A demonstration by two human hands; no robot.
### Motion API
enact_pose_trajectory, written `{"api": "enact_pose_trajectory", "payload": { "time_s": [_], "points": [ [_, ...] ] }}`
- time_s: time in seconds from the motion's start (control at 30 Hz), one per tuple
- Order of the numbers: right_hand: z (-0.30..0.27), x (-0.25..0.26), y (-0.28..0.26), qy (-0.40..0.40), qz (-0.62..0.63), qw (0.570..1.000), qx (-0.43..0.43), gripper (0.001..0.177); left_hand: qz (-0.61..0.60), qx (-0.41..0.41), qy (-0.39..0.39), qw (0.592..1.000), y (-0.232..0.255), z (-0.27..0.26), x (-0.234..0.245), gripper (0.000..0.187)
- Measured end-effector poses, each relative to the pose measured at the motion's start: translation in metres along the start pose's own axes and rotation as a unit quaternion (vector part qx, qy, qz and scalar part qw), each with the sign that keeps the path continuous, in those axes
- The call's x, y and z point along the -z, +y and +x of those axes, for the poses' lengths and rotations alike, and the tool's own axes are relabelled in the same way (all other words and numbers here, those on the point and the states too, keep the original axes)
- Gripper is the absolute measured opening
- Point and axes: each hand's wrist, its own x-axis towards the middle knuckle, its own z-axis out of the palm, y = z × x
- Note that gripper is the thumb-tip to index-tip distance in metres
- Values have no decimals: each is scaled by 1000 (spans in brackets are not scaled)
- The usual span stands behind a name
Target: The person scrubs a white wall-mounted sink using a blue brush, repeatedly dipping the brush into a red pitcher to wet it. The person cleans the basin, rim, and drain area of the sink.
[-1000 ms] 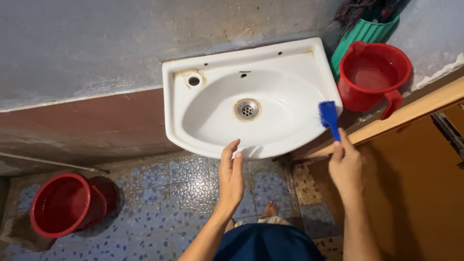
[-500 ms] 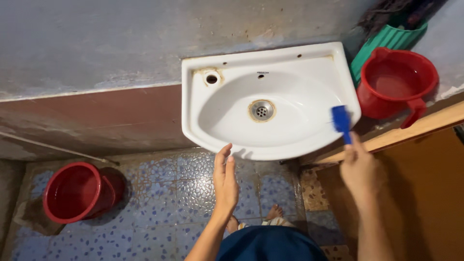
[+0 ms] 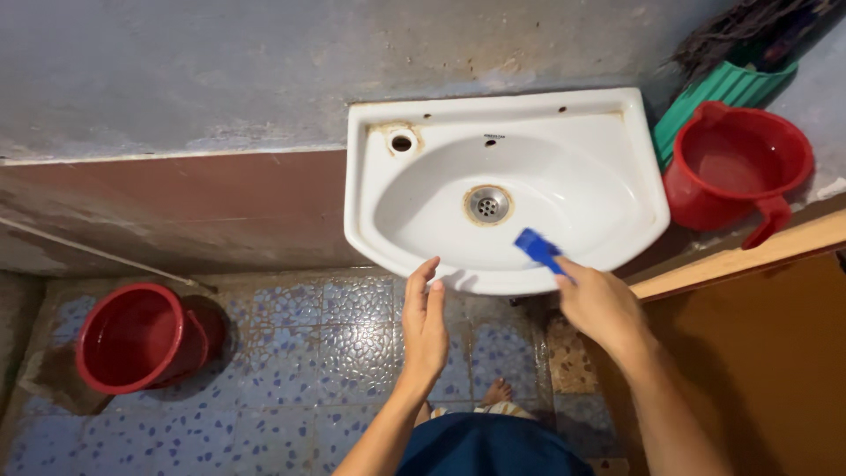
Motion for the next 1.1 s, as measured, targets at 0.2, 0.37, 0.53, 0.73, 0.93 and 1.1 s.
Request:
{"api": "enact_pose_trajectory", "payload": {
  "time_s": [0.2,0.37,0.53,0.73,0.93,1.1],
  "points": [
    [63,-26,-31,-129,43,982,135,36,-23,2,-6,1000,6,4,-2,42],
    [96,31,16,-96,-198,974,-54,31,-15,4,17,1000,5,5,5,42],
    [94,3,15,-145,-98,983,-50,29,8,-11,-9,1000,4,6,-7,40],
    [110,-29,39,-211,100,972,-23,33,34,-32,-66,997,13,7,-33,40],
    [121,9,68,-83,-26,993,-81,31,24,-27,-68,997,16,5,-49,40],
    [111,-35,41,-216,137,967,1,27,55,-21,-70,996,15,0,-70,42]
  ]
}}
